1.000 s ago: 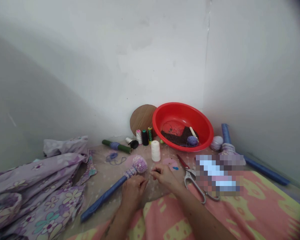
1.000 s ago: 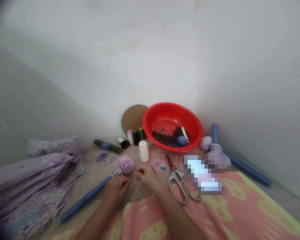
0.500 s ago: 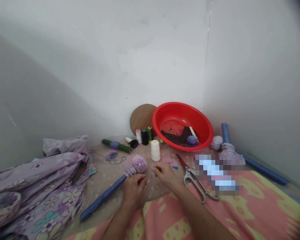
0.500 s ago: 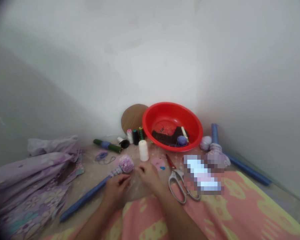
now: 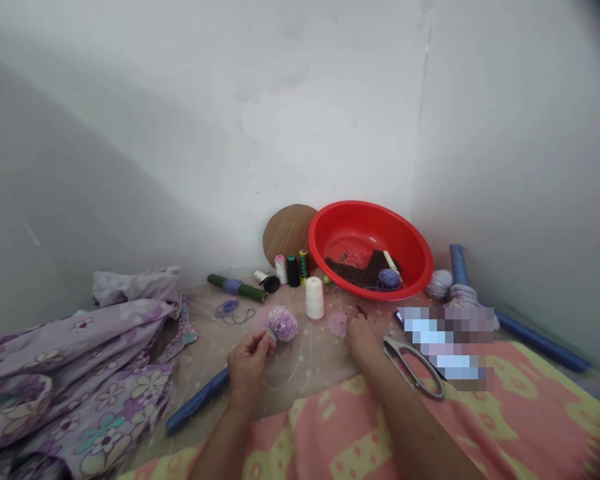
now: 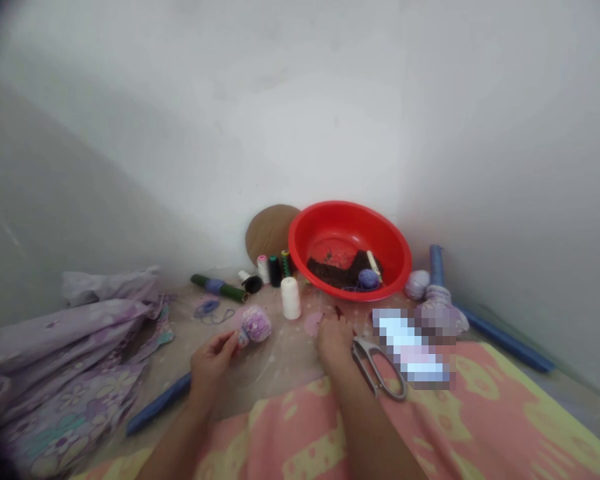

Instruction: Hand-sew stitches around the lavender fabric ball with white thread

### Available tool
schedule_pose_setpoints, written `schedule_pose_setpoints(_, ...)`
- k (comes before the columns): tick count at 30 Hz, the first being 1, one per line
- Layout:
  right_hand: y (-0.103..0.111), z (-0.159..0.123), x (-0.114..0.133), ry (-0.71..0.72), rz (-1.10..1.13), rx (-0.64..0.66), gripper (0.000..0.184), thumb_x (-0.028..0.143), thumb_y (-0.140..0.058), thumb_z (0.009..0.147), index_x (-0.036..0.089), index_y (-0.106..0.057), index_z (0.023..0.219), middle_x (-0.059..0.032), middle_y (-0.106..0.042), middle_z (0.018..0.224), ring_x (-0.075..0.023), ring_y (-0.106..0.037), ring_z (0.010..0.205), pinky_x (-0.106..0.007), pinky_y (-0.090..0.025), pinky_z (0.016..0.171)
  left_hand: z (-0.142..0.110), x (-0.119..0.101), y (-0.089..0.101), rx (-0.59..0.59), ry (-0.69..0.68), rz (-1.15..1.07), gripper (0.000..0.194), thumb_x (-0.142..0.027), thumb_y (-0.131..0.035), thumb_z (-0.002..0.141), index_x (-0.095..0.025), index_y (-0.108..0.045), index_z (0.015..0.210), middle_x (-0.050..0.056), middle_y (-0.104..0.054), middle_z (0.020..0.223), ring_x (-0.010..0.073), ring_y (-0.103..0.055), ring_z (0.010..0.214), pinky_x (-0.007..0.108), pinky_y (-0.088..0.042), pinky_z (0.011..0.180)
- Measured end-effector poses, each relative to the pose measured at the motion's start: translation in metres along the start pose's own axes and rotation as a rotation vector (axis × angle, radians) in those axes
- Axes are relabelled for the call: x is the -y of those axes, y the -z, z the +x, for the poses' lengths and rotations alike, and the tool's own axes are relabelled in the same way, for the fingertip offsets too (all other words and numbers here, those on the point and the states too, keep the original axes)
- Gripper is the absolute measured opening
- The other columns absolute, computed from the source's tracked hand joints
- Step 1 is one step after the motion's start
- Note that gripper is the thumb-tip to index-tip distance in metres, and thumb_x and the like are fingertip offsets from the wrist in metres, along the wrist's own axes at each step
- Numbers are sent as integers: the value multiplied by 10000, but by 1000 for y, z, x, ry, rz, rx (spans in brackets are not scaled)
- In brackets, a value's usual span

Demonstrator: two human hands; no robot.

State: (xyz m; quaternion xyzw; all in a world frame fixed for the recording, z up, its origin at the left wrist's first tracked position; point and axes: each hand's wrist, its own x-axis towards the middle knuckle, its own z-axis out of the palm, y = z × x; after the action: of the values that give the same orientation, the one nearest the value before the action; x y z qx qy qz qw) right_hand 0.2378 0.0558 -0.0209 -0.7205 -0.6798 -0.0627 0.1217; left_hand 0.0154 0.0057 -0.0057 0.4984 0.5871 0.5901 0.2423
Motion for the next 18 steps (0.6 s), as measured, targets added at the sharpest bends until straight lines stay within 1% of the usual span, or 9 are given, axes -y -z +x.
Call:
schedule_pose_setpoints(4, -1, 1, -2, 27, -5, 12, 276, 90, -377, 739, 123, -633, 835, -155, -615, 852, -248, -564, 806, -342, -353, 684, 1, -1, 1, -24, 22, -22, 372, -460, -534, 621, -121, -658, 713, 21, -619, 550, 109, -542, 491, 197, -438, 490)
schedule_pose_setpoints(9, 0, 0, 1, 25, -8, 11, 266, 83, -380, 745, 117, -636, 811, -159, -618, 819, -244, -577, 788, -326, -368, 656, 3, 2, 1, -11, 29, -42, 379, -465, -536, 617, -121, -655, 723, 21, -619, 557, 106, -541, 493, 192, -433, 487)
schedule_pose_setpoints(13, -1, -1, 3, -6, -6, 7, 258, 50, -395, 714, 94, -642, 772, -170, -621, 778, -261, -580, 779, -341, -373, 654, 1, 1, -1, 48, 58, -38, 370, -466, -551, 601, -125, -652, 705, 20, -613, 538, 104, -532, 480, 192, -426, 478)
schedule_pose_setpoints(18, -2, -2, 5, -26, 26, 5, 239, 52, -408, 700, 70, -637, 766, -187, -619, 782, -260, -577, 795, -341, -372, 673, -5, -9, -5, 146, 126, -102, 354, -464, -603, 548, -123, -646, 633, 9, -580, 460, 99, -505, 431, 191, -404, 449)
